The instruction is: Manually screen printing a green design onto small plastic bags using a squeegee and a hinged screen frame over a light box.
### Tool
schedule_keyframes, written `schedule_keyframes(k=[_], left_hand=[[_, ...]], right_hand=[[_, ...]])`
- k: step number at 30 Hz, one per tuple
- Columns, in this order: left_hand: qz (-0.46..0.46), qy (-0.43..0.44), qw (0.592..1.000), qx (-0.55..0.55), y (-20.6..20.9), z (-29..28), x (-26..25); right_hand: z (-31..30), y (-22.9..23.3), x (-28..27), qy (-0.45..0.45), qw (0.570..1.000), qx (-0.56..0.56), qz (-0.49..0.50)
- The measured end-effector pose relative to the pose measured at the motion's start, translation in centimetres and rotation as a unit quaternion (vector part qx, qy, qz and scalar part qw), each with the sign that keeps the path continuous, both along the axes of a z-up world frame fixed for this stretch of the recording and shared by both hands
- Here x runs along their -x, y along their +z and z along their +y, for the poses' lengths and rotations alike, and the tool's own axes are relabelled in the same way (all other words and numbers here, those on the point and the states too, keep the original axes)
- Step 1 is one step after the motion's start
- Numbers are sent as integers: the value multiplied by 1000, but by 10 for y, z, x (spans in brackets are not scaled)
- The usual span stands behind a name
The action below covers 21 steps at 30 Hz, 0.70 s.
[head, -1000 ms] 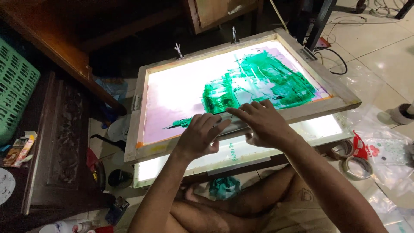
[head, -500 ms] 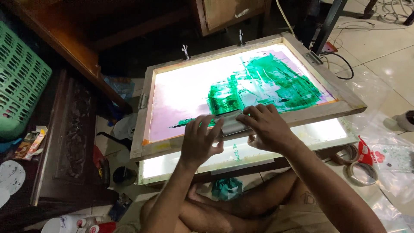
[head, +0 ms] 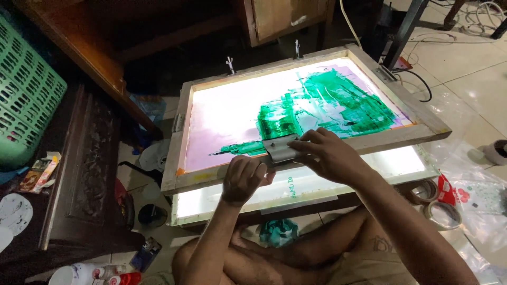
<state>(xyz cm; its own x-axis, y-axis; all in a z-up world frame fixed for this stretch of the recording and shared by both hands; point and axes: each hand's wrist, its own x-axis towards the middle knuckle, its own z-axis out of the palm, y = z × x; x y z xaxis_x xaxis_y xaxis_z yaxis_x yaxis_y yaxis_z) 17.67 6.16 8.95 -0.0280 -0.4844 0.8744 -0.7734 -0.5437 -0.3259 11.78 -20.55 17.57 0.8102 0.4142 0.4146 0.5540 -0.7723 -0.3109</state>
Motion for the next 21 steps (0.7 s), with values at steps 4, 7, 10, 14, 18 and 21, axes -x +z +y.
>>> schedule_keyframes(k=[4,7,10,14,18,21], left_hand=[[-16,-5,1000,2,3,0,0],[-30,-3,1000,3,8,1,0],[-48,14,999,3,8,2,-3],[-42,15,999,4,13,-3,-1],[61,48,995,-61,24,-17,11],[206,62,967,-139,46,-30,32]], right_hand=[[6,-7,-6,11,1000,18,-23],[7,1,-2,-12,996,66,-60],[5,-8,-4,-47,990,112,-66],[2,-28,-13,-56,986,115,-107],[5,-42,-20,-77,978,137,-135],[5,-44,-22,-81,975,161,-132]])
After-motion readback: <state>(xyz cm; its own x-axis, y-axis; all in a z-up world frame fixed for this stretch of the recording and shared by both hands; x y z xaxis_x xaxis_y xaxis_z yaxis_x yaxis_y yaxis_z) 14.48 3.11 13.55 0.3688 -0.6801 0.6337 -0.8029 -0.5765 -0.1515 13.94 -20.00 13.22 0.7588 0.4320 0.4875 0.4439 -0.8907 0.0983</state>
